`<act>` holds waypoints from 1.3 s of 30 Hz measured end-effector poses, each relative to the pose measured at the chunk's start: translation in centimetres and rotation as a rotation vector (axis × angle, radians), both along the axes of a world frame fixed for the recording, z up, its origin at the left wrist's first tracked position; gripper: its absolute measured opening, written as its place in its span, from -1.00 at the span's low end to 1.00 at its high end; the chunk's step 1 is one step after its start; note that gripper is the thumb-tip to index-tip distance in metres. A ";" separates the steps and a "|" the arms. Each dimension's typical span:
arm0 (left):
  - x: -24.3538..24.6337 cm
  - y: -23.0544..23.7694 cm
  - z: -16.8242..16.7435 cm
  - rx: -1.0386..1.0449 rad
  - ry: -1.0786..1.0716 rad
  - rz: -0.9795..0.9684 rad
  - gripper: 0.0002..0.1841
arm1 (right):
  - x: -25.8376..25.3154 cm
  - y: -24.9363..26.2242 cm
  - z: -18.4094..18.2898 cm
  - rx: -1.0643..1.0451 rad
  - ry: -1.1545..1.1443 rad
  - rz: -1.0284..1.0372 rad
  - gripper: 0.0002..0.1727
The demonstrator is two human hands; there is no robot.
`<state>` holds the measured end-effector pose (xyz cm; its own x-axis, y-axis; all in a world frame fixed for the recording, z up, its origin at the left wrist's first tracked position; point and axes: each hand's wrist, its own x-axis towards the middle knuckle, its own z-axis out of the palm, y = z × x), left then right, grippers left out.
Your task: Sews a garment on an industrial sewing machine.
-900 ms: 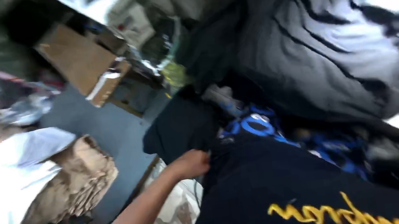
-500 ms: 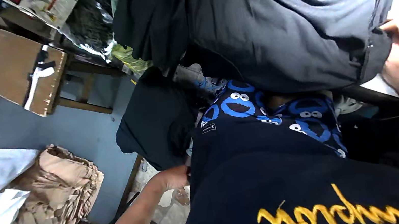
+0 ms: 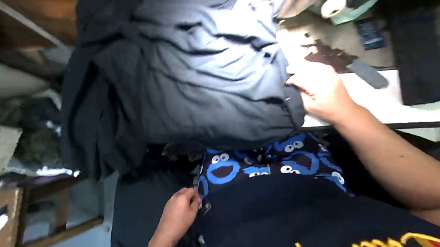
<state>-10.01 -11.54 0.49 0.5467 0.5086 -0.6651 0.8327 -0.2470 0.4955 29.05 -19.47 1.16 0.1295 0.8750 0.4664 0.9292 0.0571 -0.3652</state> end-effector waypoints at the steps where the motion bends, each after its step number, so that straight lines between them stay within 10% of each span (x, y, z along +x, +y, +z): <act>1: 1.7 0.5 1.6 0.080 -0.157 -0.031 -0.75 | 0.1 0.0 -0.2 -0.002 0.003 0.000 -0.70; 7: 19.1 4.5 7.1 0.539 -0.942 -0.517 -0.70 | 0.0 0.1 -0.5 0.025 0.026 0.011 -0.74; 16: 22.3 13.3 4.4 1.034 -0.515 -0.935 -0.70 | -0.6 0.5 -0.6 0.033 -0.060 0.052 -0.82; 21: 23.2 12.6 6.9 1.044 -0.369 -0.778 -0.65 | -1.1 0.9 1.1 -0.059 -0.133 0.125 -0.82; 26: 26.5 11.1 6.3 0.936 -0.790 -0.913 -0.76 | -0.8 0.9 0.8 -0.050 -0.109 0.151 -0.81; 39: 29.5 14.6 3.1 1.042 -0.339 -0.640 -0.46 | -0.1 1.6 0.5 -0.020 -0.064 0.013 -0.83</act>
